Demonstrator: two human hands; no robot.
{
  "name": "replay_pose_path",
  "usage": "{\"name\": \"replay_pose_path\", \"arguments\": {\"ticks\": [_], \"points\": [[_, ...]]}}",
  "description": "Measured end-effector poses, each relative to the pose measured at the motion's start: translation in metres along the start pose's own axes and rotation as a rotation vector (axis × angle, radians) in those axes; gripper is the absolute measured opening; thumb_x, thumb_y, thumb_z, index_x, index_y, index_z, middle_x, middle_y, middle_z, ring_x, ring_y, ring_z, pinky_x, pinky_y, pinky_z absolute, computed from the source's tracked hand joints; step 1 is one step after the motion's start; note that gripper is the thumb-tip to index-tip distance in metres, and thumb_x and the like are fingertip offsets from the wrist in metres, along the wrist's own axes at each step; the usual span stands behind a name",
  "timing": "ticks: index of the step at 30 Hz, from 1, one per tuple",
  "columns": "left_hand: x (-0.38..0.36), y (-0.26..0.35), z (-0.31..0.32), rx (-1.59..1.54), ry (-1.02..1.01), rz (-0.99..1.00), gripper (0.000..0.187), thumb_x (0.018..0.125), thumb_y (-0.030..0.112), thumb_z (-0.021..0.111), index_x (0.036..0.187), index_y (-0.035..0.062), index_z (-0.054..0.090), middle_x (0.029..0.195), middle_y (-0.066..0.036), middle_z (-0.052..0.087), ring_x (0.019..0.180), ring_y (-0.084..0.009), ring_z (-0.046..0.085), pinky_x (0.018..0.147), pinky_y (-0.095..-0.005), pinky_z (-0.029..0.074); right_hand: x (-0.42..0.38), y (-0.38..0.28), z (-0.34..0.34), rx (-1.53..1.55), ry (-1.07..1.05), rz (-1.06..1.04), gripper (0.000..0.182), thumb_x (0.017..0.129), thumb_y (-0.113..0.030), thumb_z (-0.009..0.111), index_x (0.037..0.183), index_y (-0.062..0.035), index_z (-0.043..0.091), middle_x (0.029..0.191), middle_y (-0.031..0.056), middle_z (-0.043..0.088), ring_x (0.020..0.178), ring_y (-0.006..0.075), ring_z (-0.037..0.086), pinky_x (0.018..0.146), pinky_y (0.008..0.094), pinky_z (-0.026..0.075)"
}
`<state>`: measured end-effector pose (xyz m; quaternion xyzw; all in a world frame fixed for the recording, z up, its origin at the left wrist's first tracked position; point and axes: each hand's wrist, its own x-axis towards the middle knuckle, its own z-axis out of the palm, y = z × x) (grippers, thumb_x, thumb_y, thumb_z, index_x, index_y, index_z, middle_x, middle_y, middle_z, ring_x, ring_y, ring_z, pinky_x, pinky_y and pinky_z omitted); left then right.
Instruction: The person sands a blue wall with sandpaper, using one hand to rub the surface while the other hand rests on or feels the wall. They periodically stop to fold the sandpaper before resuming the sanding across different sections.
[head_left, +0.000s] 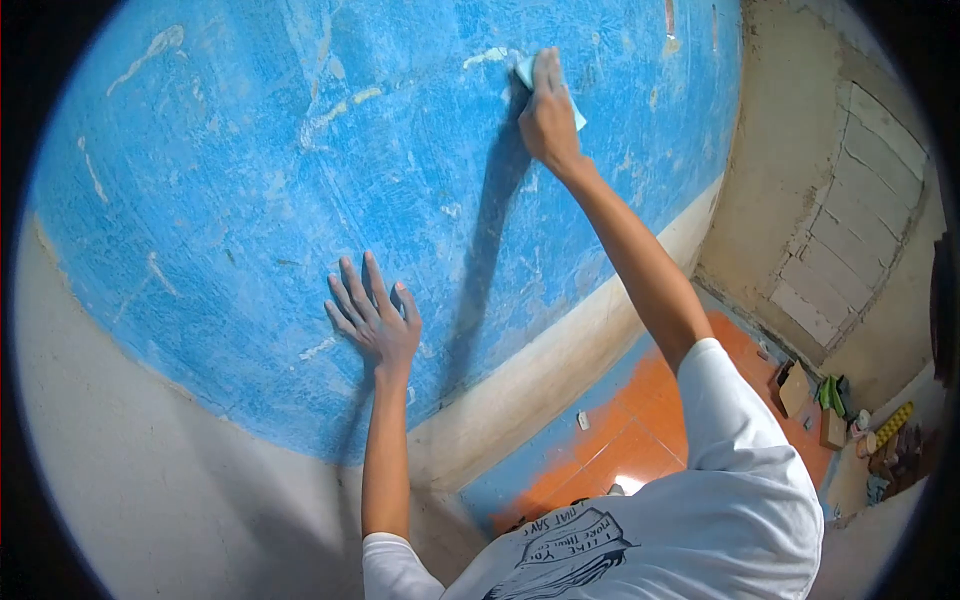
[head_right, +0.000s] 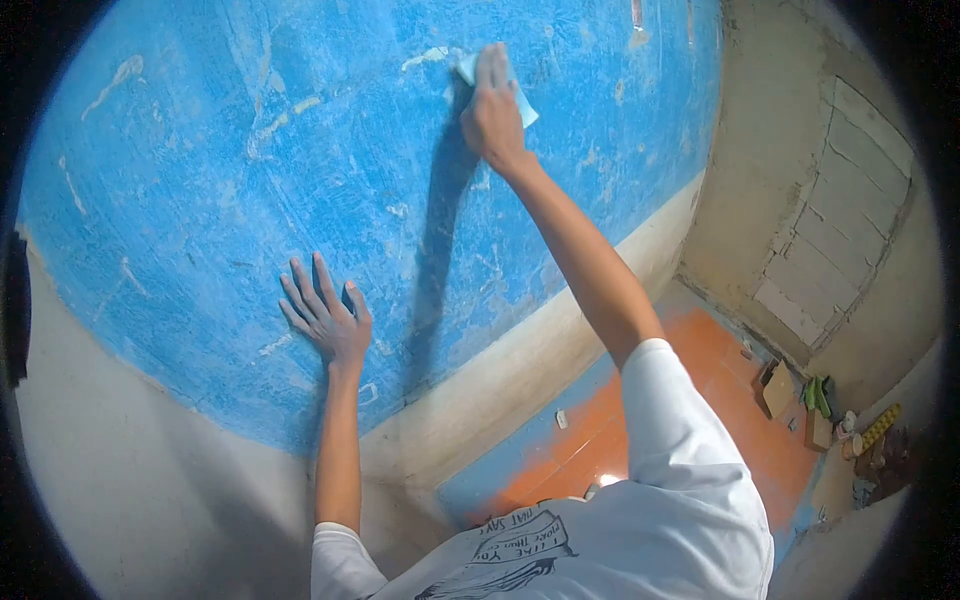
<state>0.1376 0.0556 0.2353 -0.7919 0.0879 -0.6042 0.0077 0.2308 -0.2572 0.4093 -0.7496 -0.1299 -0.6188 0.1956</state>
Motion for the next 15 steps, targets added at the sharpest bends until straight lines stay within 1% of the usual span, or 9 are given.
{"name": "replay_pose_path", "arguments": {"ticks": [1,4,8,9,10,11,12,13,15], "points": [[0.004,0.004,-0.003,-0.016,-0.015,-0.018,0.060,0.106,0.034,0.045,0.160,0.0093,0.037,0.168,-0.019,0.027,0.156,-0.0414,0.021,0.122,-0.0616,0.010,0.006,0.005,0.000,0.006,0.051,0.095,0.087,0.076,0.017,0.044,0.160,0.0074,0.022,0.165,0.0333,0.020,0.154,0.0445,0.022,0.125,0.0559,0.024],[0.013,0.013,-0.011,0.011,-0.079,-0.018,0.060,0.106,0.034,0.047,0.161,0.0122,0.036,0.169,-0.019,0.023,0.156,-0.0420,0.018,0.122,-0.0633,0.011,-0.015,-0.016,-0.005,-0.022,-0.068,-0.144,0.084,0.079,0.013,0.045,0.159,0.0092,0.019,0.165,0.0339,0.020,0.153,0.0469,0.021,0.123,0.0579,0.026],[0.015,0.016,-0.001,-0.081,-0.033,0.010,0.057,0.105,0.031,0.048,0.159,0.0143,0.042,0.167,-0.016,0.030,0.155,-0.0398,0.024,0.122,-0.0621,0.015,-0.003,0.011,-0.016,-0.086,-0.115,0.080,0.080,0.080,0.009,0.047,0.155,0.0165,0.019,0.162,0.0396,0.019,0.152,0.0515,0.022,0.121,0.0605,0.028],[0.011,0.015,0.006,-0.073,-0.008,0.029,0.055,0.105,0.030,0.048,0.158,0.0147,0.044,0.166,-0.015,0.032,0.154,-0.0390,0.027,0.122,-0.0617,0.016,-0.003,0.016,-0.003,-0.148,-0.082,0.068,0.079,0.081,0.009,0.045,0.155,0.0161,0.019,0.161,0.0403,0.019,0.151,0.0511,0.024,0.122,0.0599,0.027],[0.011,0.013,0.010,-0.063,0.021,0.052,0.054,0.104,0.029,0.048,0.157,0.0150,0.046,0.166,-0.014,0.035,0.153,-0.0382,0.030,0.122,-0.0613,0.017,-0.005,0.004,-0.007,-0.126,-0.124,-0.024,0.078,0.082,0.009,0.045,0.155,0.0168,0.019,0.161,0.0406,0.019,0.151,0.0514,0.024,0.122,0.0601,0.027],[0.011,0.014,0.012,-0.043,0.064,0.054,0.051,0.104,0.028,0.048,0.153,0.0169,0.052,0.163,-0.012,0.041,0.150,-0.0359,0.038,0.122,-0.0599,0.020,-0.013,-0.008,-0.013,-0.107,-0.161,-0.122,0.077,0.082,0.009,0.044,0.154,0.0174,0.019,0.161,0.0409,0.020,0.151,0.0516,0.024,0.122,0.0602,0.027],[0.011,0.012,0.015,-0.037,0.076,0.061,0.051,0.104,0.027,0.049,0.153,0.0176,0.052,0.163,-0.012,0.042,0.150,-0.0359,0.038,0.122,-0.0599,0.021,-0.014,-0.015,-0.017,-0.091,-0.200,-0.220,0.075,0.083,0.009,0.044,0.154,0.0181,0.020,0.160,0.0412,0.020,0.151,0.0519,0.025,0.122,0.0604,0.026],[0.010,0.012,0.017,-0.033,0.084,0.067,0.050,0.103,0.027,0.049,0.153,0.0182,0.053,0.162,-0.012,0.042,0.149,-0.0358,0.039,0.122,-0.0600,0.022,-0.011,-0.009,-0.018,-0.119,-0.208,-0.247,0.073,0.084,0.009,0.042,0.153,0.0189,0.021,0.160,0.0419,0.021,0.150,0.0523,0.024,0.123,0.0594,0.026],[0.010,0.013,0.014,-0.032,0.072,0.076,0.050,0.103,0.026,0.049,0.153,0.0193,0.053,0.162,-0.011,0.043,0.149,-0.0353,0.040,0.121,-0.0598,0.024,0.001,0.014,-0.019,-0.126,-0.155,-0.051,0.072,0.085,0.011,0.040,0.153,0.0186,0.020,0.160,0.0413,0.021,0.151,0.0514,0.023,0.124,0.0576,0.026]]}}
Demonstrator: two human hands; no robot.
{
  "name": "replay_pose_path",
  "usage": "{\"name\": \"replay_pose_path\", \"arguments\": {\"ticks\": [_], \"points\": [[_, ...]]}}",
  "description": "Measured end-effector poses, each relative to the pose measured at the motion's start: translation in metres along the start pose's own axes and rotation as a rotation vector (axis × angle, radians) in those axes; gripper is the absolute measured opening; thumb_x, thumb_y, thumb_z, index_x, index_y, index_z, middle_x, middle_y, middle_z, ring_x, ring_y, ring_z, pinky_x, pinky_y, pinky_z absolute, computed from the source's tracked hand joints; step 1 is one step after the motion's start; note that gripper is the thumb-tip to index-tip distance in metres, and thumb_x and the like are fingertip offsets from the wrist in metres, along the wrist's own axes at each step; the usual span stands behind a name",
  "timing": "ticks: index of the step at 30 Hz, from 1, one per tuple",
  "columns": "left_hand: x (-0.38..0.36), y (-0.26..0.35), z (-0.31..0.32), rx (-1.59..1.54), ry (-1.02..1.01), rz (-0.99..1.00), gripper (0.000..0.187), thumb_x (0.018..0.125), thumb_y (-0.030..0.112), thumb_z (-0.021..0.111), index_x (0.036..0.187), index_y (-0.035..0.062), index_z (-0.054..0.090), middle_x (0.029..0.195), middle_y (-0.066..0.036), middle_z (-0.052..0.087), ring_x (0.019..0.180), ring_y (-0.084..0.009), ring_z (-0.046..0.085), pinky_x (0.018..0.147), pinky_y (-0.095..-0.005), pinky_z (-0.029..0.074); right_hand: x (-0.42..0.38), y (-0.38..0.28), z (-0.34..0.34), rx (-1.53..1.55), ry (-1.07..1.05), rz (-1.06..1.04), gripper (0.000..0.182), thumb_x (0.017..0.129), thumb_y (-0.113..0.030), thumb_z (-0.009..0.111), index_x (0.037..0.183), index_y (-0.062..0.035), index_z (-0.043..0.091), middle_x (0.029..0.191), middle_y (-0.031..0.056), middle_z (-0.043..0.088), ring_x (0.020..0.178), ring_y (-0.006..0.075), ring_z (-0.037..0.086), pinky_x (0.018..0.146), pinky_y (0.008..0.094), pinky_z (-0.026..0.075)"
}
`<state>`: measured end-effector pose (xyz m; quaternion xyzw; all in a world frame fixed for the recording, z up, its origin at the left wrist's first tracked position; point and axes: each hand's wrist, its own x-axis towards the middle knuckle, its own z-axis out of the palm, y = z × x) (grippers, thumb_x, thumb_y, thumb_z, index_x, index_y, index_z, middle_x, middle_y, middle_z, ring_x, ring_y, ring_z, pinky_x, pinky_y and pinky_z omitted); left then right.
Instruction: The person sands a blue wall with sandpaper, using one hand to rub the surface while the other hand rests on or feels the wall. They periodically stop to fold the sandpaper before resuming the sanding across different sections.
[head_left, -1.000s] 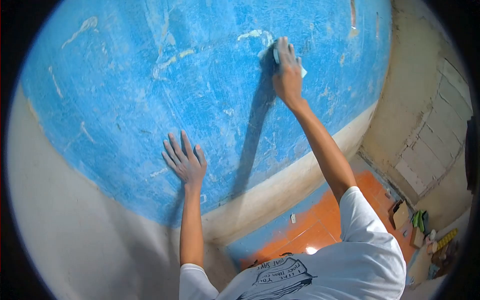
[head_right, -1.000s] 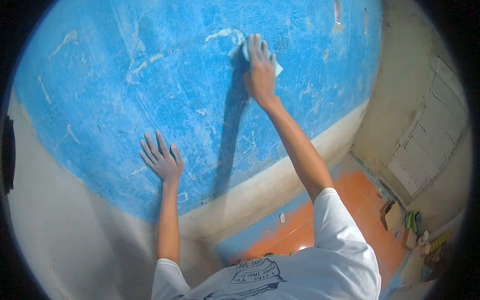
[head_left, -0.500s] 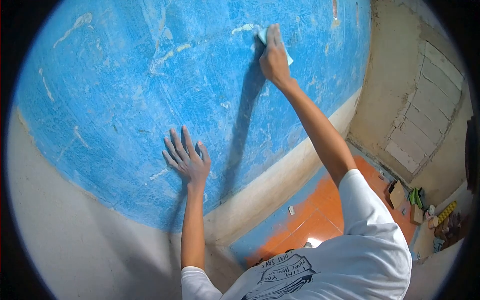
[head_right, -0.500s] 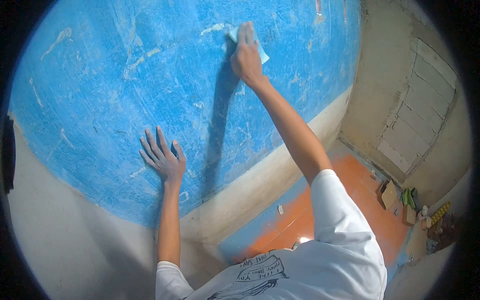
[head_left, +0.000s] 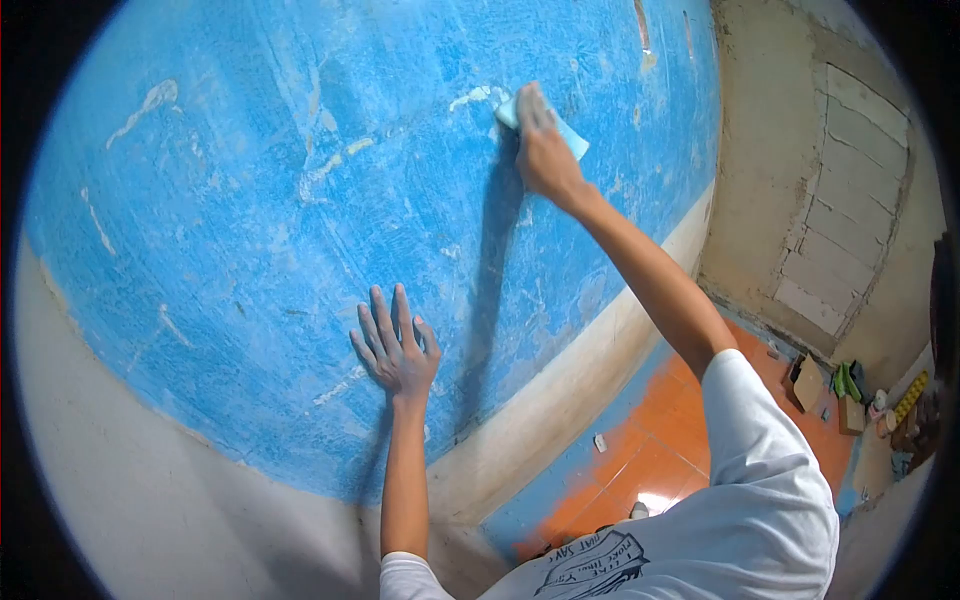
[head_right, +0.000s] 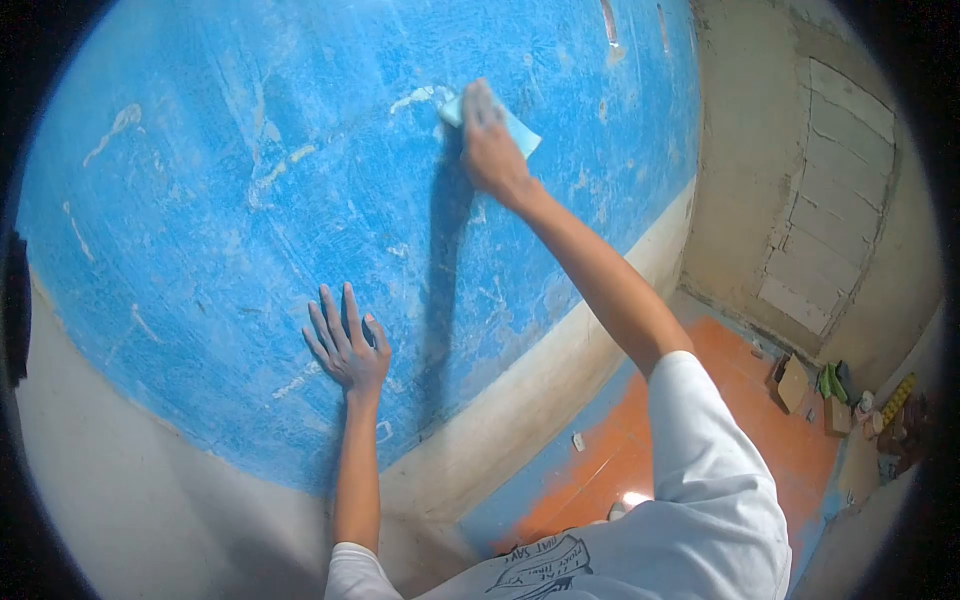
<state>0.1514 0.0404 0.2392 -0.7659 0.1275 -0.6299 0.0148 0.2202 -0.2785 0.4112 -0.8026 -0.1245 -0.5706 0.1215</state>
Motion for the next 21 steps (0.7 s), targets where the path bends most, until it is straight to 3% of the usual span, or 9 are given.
{"name": "replay_pose_path", "arguments": {"ticks": [2,6,9,10,13,14,17,18,21], "points": [[-0.002,0.003,-0.002,-0.008,-0.009,-0.005,0.051,0.103,0.026,0.049,0.153,0.0191,0.053,0.162,-0.010,0.043,0.149,-0.0353,0.040,0.121,-0.0595,0.024,0.005,0.009,0.010,0.081,0.072,0.103,0.072,0.085,0.011,0.039,0.154,0.0173,0.020,0.160,0.0409,0.022,0.151,0.0508,0.024,0.125,0.0549,0.026],[-0.002,0.000,0.003,0.015,0.001,-0.006,0.051,0.103,0.026,0.048,0.152,0.0192,0.053,0.163,-0.010,0.041,0.150,-0.0347,0.039,0.122,-0.0586,0.023,-0.006,-0.013,-0.003,0.011,-0.050,-0.238,0.072,0.084,0.011,0.042,0.153,0.0181,0.021,0.158,0.0431,0.022,0.149,0.0539,0.027,0.124,0.0545,0.026],[0.001,0.000,-0.005,0.027,-0.044,0.002,0.051,0.103,0.027,0.047,0.152,0.0193,0.053,0.164,-0.010,0.040,0.150,-0.0342,0.038,0.122,-0.0586,0.022,0.007,0.012,-0.004,-0.027,0.031,0.077,0.071,0.087,0.011,0.041,0.154,0.0173,0.018,0.160,0.0402,0.021,0.151,0.0513,0.023,0.125,0.0536,0.025],[-0.002,0.002,-0.006,0.023,-0.046,-0.005,0.052,0.101,0.027,0.049,0.153,0.0197,0.053,0.163,-0.009,0.041,0.150,-0.0331,0.038,0.123,-0.0571,0.022,0.007,0.006,0.002,0.031,0.053,0.073,0.071,0.088,0.011,0.041,0.155,0.0168,0.017,0.161,0.0397,0.020,0.152,0.0506,0.021,0.126,0.0531,0.025],[0.002,0.000,-0.001,0.021,-0.018,-0.012,0.056,0.098,0.026,0.053,0.153,0.0208,0.053,0.163,-0.008,0.042,0.150,-0.0309,0.039,0.124,-0.0540,0.020,-0.007,-0.021,0.001,0.043,-0.029,-0.279,0.072,0.087,0.011,0.042,0.154,0.0180,0.017,0.159,0.0437,0.018,0.151,0.0536,0.021,0.125,0.0546,0.026],[0.001,-0.001,0.001,0.014,-0.011,-0.012,0.056,0.098,0.026,0.053,0.154,0.0211,0.052,0.163,-0.008,0.042,0.150,-0.0310,0.039,0.124,-0.0540,0.020,-0.006,-0.018,0.000,0.027,-0.051,-0.287,0.074,0.085,0.012,0.043,0.154,0.0181,0.017,0.159,0.0437,0.017,0.151,0.0529,0.022,0.125,0.0531,0.025],[0.000,0.000,-0.003,0.010,-0.038,-0.007,0.056,0.098,0.026,0.053,0.154,0.0219,0.052,0.163,-0.007,0.042,0.150,-0.0316,0.038,0.124,-0.0541,0.019,0.005,0.010,0.011,0.137,0.087,0.080,0.076,0.084,0.014,0.043,0.156,0.0164,0.016,0.162,0.0389,0.017,0.153,0.0484,0.022,0.127,0.0499,0.025],[0.000,-0.001,-0.004,0.017,-0.049,-0.009,0.056,0.097,0.026,0.053,0.154,0.0221,0.053,0.163,-0.007,0.042,0.150,-0.0318,0.038,0.124,-0.0542,0.020,0.007,0.004,0.012,0.109,0.123,0.072,0.077,0.083,0.014,0.042,0.156,0.0159,0.017,0.163,0.0370,0.017,0.153,0.0467,0.021,0.128,0.0467,0.023],[0.000,0.000,-0.002,0.012,-0.030,-0.014,0.055,0.098,0.026,0.053,0.153,0.0219,0.054,0.163,-0.007,0.043,0.150,-0.0315,0.039,0.124,-0.0537,0.020,-0.006,-0.021,0.003,0.105,-0.017,-0.189,0.077,0.083,0.014,0.042,0.155,0.0176,0.017,0.161,0.0404,0.017,0.153,0.0490,0.019,0.127,0.0479,0.023]]}}
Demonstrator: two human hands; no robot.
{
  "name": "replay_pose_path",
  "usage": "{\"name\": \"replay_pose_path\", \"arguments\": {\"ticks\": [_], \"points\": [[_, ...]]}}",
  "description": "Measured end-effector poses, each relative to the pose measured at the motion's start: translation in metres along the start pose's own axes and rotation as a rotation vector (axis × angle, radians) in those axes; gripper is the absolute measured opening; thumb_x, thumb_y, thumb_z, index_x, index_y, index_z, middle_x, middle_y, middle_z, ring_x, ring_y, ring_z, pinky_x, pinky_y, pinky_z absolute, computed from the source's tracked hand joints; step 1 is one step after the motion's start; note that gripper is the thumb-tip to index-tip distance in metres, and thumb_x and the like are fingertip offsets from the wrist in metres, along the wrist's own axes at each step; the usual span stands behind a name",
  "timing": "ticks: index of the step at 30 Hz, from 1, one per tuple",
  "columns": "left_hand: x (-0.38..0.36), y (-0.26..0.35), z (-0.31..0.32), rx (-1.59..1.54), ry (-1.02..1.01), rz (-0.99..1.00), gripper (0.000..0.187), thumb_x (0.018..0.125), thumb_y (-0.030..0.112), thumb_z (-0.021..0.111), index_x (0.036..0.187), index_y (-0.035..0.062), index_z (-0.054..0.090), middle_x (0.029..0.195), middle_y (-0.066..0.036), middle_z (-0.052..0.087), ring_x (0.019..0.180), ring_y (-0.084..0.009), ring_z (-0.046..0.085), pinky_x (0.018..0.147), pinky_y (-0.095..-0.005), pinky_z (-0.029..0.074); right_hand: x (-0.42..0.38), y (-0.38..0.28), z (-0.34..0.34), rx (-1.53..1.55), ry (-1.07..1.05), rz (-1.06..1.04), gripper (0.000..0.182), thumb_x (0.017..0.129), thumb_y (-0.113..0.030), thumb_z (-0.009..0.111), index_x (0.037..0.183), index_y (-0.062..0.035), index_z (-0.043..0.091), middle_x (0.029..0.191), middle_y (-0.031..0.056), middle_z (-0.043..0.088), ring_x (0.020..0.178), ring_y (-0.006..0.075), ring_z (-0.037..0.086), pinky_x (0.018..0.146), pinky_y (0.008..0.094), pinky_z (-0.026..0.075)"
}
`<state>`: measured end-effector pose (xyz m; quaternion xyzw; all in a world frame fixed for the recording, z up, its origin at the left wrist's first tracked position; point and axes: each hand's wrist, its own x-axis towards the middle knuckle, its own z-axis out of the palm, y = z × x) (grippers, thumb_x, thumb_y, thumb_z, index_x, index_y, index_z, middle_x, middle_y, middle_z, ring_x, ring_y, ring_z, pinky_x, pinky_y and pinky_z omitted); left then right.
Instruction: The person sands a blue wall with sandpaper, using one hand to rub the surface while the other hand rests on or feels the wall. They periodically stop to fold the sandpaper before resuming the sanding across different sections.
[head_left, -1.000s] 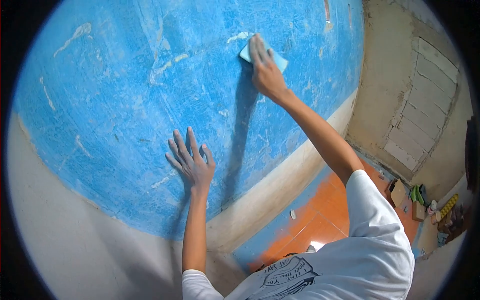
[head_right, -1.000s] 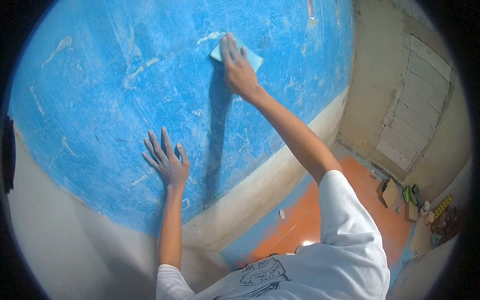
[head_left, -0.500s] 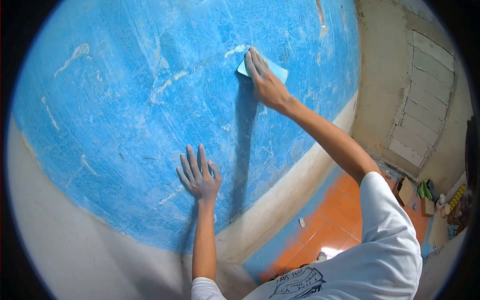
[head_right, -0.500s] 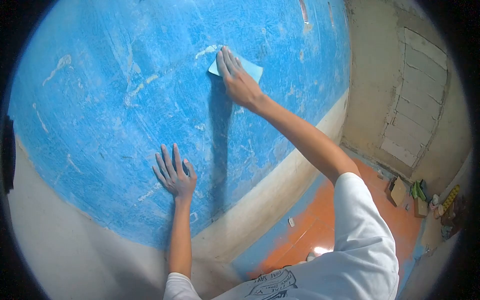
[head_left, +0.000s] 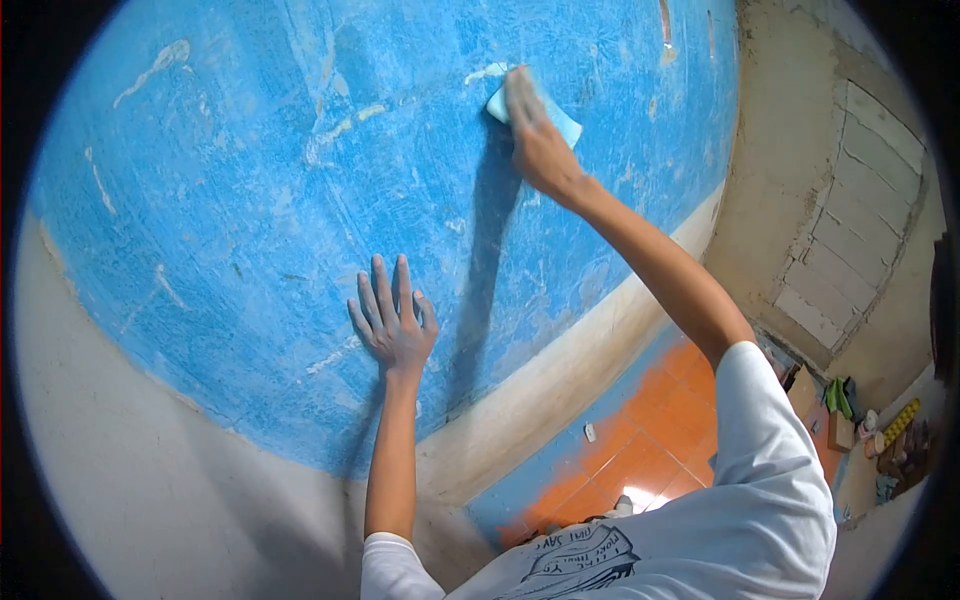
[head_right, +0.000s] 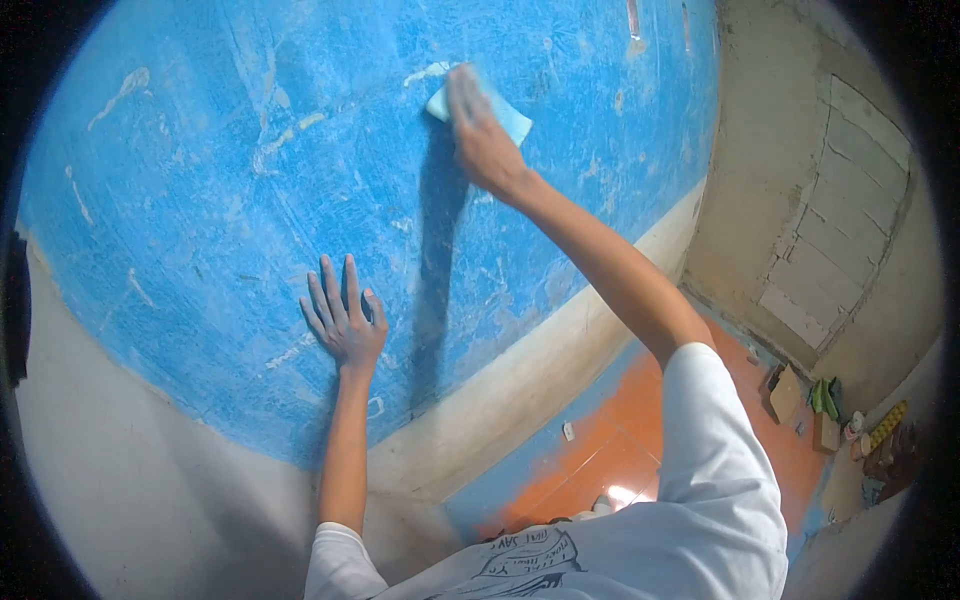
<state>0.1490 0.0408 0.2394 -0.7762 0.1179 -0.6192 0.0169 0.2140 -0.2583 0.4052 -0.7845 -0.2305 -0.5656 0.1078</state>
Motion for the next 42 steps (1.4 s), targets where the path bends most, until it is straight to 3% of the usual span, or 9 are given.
{"name": "replay_pose_path", "arguments": {"ticks": [5,12,16,20,24,29,32,37,42], "points": [[-0.001,0.001,0.000,-0.013,0.001,-0.004,0.052,0.101,0.028,0.050,0.153,0.0230,0.054,0.163,-0.008,0.042,0.149,-0.0331,0.039,0.123,-0.0567,0.022,0.010,0.037,0.011,0.082,0.167,0.238,0.078,0.081,0.014,0.039,0.155,0.0186,0.014,0.161,0.0419,0.014,0.153,0.0518,0.016,0.128,0.0517,0.015],[-0.001,0.002,0.003,-0.001,0.027,-0.028,0.052,0.098,0.028,0.052,0.150,0.0250,0.057,0.161,-0.004,0.046,0.149,-0.0283,0.041,0.123,-0.0525,0.024,-0.001,0.011,0.009,-0.026,0.013,-0.038,0.083,0.078,0.017,0.038,0.156,0.0178,0.011,0.162,0.0415,0.012,0.154,0.0515,0.011,0.128,0.0548,0.014],[-0.004,0.002,0.004,-0.009,0.025,-0.026,0.051,0.100,0.028,0.051,0.151,0.0247,0.055,0.162,-0.006,0.045,0.148,-0.0304,0.041,0.123,-0.0543,0.024,0.009,0.010,0.019,0.022,0.172,0.243,0.084,0.078,0.016,0.041,0.157,0.0151,0.012,0.164,0.0384,0.014,0.155,0.0477,0.012,0.127,0.0547,0.015],[-0.002,0.001,0.005,0.016,0.045,-0.019,0.052,0.098,0.027,0.052,0.149,0.0250,0.058,0.160,-0.004,0.047,0.148,-0.0286,0.041,0.124,-0.0519,0.022,0.008,0.001,0.000,-0.103,-0.030,-0.032,0.081,0.081,0.013,0.041,0.156,0.0174,0.011,0.163,0.0391,0.013,0.154,0.0502,0.013,0.126,0.0560,0.019],[-0.003,0.002,0.002,0.005,0.041,-0.014,0.050,0.101,0.028,0.051,0.151,0.0234,0.055,0.160,-0.007,0.046,0.148,-0.0309,0.042,0.122,-0.0545,0.025,0.016,0.017,0.016,-0.087,0.136,0.227,0.078,0.081,0.015,0.039,0.155,0.0185,0.014,0.162,0.0404,0.015,0.154,0.0498,0.017,0.124,0.0578,0.023],[-0.002,0.001,0.005,0.000,0.057,-0.010,0.050,0.101,0.028,0.051,0.151,0.0231,0.055,0.161,-0.007,0.046,0.148,-0.0310,0.042,0.122,-0.0544,0.025,0.014,-0.002,0.001,-0.148,-0.018,-0.086,0.074,0.086,0.012,0.041,0.154,0.0187,0.015,0.162,0.0413,0.015,0.154,0.0499,0.017,0.122,0.0613,0.025],[-0.001,0.001,0.000,0.010,0.024,-0.013,0.050,0.101,0.027,0.051,0.151,0.0232,0.055,0.160,-0.008,0.046,0.148,-0.0310,0.042,0.122,-0.0546,0.025,0.019,0.015,0.006,-0.144,0.090,0.222,0.073,0.087,0.011,0.042,0.155,0.0172,0.015,0.163,0.0390,0.016,0.154,0.0490,0.019,0.122,0.0587,0.028],[0.001,0.003,0.003,-0.007,0.059,-0.019,0.050,0.101,0.026,0.052,0.151,0.0232,0.055,0.161,-0.008,0.045,0.148,-0.0311,0.042,0.121,-0.0537,0.025,0.014,-0.014,-0.003,-0.194,-0.070,-0.159,0.077,0.083,0.010,0.050,0.152,0.0208,0.017,0.160,0.0431,0.017,0.152,0.0526,0.019,0.124,0.0587,0.024],[-0.001,0.002,0.002,0.005,0.050,-0.010,0.049,0.102,0.027,0.051,0.150,0.0230,0.056,0.160,-0.008,0.047,0.147,-0.0311,0.042,0.121,-0.0539,0.025,0.027,0.000,0.010,-0.096,0.107,0.120,0.076,0.083,0.012,0.048,0.152,0.0208,0.017,0.159,0.0435,0.020,0.150,0.0528,0.024,0.124,0.0558,0.026]]}}
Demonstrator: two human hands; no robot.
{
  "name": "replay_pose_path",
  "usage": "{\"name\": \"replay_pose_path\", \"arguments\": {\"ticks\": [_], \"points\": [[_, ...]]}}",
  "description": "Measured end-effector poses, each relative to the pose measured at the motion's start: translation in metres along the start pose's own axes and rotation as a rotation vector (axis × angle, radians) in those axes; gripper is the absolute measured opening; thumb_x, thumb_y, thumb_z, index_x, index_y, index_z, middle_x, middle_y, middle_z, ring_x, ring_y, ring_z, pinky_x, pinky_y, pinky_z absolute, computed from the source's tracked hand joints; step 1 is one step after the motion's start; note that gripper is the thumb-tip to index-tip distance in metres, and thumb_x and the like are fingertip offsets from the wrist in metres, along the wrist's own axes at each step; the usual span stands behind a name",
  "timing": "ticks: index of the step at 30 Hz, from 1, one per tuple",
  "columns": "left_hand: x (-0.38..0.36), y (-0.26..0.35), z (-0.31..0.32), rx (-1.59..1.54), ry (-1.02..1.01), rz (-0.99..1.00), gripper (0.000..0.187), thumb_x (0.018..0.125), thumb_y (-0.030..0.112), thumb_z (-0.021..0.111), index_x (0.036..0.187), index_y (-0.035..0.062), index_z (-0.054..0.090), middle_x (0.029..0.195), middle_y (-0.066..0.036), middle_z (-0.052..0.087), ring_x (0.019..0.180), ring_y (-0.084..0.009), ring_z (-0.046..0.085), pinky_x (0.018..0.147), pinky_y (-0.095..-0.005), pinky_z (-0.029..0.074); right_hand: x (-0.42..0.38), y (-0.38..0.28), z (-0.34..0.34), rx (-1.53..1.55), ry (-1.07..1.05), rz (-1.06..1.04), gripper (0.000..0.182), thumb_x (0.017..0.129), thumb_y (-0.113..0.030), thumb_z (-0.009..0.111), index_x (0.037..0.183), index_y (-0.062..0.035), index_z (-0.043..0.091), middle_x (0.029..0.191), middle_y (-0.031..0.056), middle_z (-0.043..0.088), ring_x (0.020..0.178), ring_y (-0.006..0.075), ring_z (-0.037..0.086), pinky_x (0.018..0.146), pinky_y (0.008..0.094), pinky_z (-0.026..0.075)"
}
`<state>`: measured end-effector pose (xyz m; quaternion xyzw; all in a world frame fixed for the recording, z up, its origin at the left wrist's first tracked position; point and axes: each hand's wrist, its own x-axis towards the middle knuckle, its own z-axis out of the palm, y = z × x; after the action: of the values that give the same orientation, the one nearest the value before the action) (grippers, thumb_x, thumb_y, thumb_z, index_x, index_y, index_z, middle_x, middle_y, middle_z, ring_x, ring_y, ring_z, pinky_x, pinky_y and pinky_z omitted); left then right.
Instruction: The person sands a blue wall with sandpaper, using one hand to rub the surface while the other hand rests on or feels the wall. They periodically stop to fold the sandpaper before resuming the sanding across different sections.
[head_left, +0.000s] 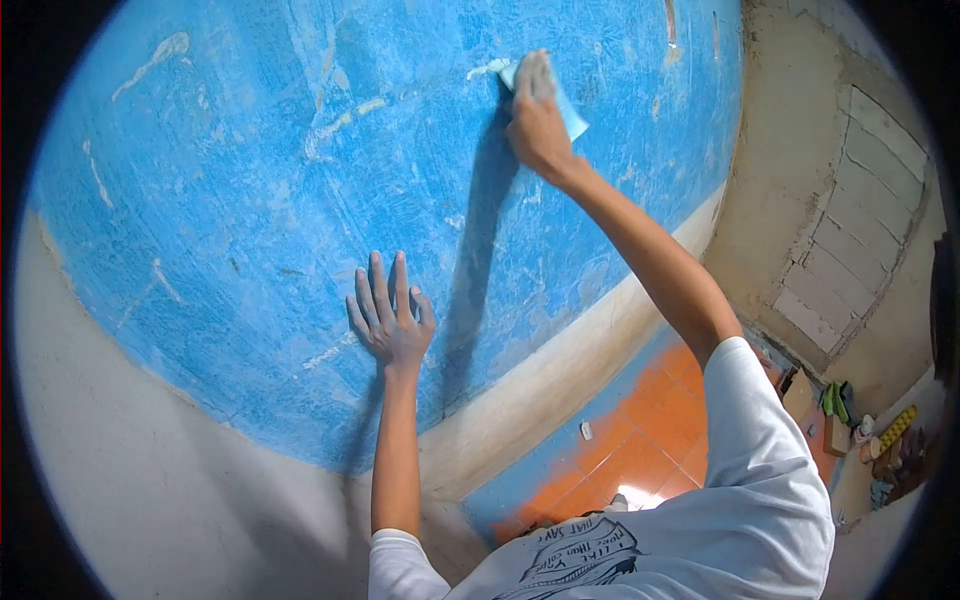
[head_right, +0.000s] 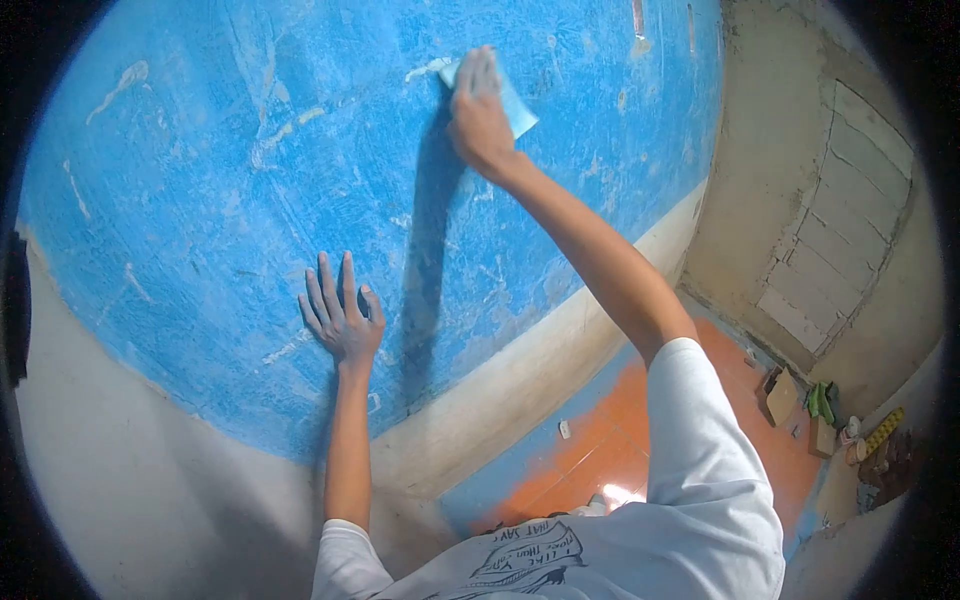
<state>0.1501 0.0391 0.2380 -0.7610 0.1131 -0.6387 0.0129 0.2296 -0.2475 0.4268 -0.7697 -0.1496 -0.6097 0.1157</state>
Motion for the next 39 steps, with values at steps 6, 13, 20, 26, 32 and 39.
{"name": "replay_pose_path", "arguments": {"ticks": [6,13,20,26,32,39], "points": [[0.000,0.000,-0.001,0.007,-0.008,-0.001,0.047,0.103,0.028,0.050,0.149,0.0226,0.057,0.159,-0.008,0.048,0.146,-0.0310,0.044,0.121,-0.0530,0.026,-0.004,-0.004,-0.009,0.031,-0.021,-0.116,0.076,0.081,0.014,0.049,0.151,0.0209,0.020,0.156,0.0430,0.025,0.149,0.0529,0.026,0.125,0.0536,0.025],[-0.001,0.003,0.005,0.007,0.030,-0.010,0.048,0.101,0.026,0.051,0.148,0.0230,0.058,0.159,-0.007,0.048,0.147,-0.0297,0.043,0.122,-0.0514,0.026,-0.008,-0.036,-0.009,-0.010,-0.070,-0.290,0.070,0.087,0.009,0.044,0.152,0.0200,0.020,0.158,0.0413,0.025,0.150,0.0527,0.026,0.124,0.0535,0.027],[-0.002,0.001,0.002,0.005,0.010,-0.022,0.051,0.098,0.025,0.054,0.149,0.0239,0.057,0.159,-0.006,0.049,0.147,-0.0291,0.043,0.122,-0.0504,0.024,-0.006,-0.052,0.000,0.019,0.033,-0.155,0.065,0.090,0.006,0.045,0.151,0.0182,0.027,0.158,0.0380,0.031,0.149,0.0478,0.032,0.122,0.0526,0.031],[0.000,0.003,-0.005,-0.023,-0.085,0.003,0.053,0.103,0.033,0.051,0.155,0.0216,0.050,0.165,-0.010,0.038,0.151,-0.0339,0.034,0.120,-0.0567,0.024,-0.003,-0.025,0.001,0.110,0.096,0.048,0.071,0.084,0.005,0.049,0.151,0.0177,0.028,0.156,0.0406,0.031,0.148,0.0510,0.032,0.123,0.0539,0.027],[0.007,-0.002,-0.032,-0.322,-0.228,-0.110,0.056,0.105,0.038,0.049,0.158,0.0188,0.045,0.168,-0.016,0.026,0.155,-0.0405,0.023,0.121,-0.0617,0.017,-0.015,-0.048,-0.010,-0.003,-0.053,-0.361,0.070,0.086,0.003,0.050,0.151,0.0178,0.028,0.158,0.0390,0.030,0.150,0.0494,0.029,0.123,0.0546,0.027],[-0.007,-0.061,-0.053,-0.035,-0.101,-0.162,0.057,0.108,0.037,0.044,0.159,0.0110,0.041,0.169,-0.020,0.024,0.157,-0.0405,0.015,0.120,-0.0679,-0.005,-0.020,-0.060,-0.011,-0.015,-0.065,-0.273,0.075,0.085,0.004,0.055,0.153,0.0144,0.026,0.161,0.0347,0.028,0.151,0.0442,0.030,0.122,0.0543,0.030]]}}
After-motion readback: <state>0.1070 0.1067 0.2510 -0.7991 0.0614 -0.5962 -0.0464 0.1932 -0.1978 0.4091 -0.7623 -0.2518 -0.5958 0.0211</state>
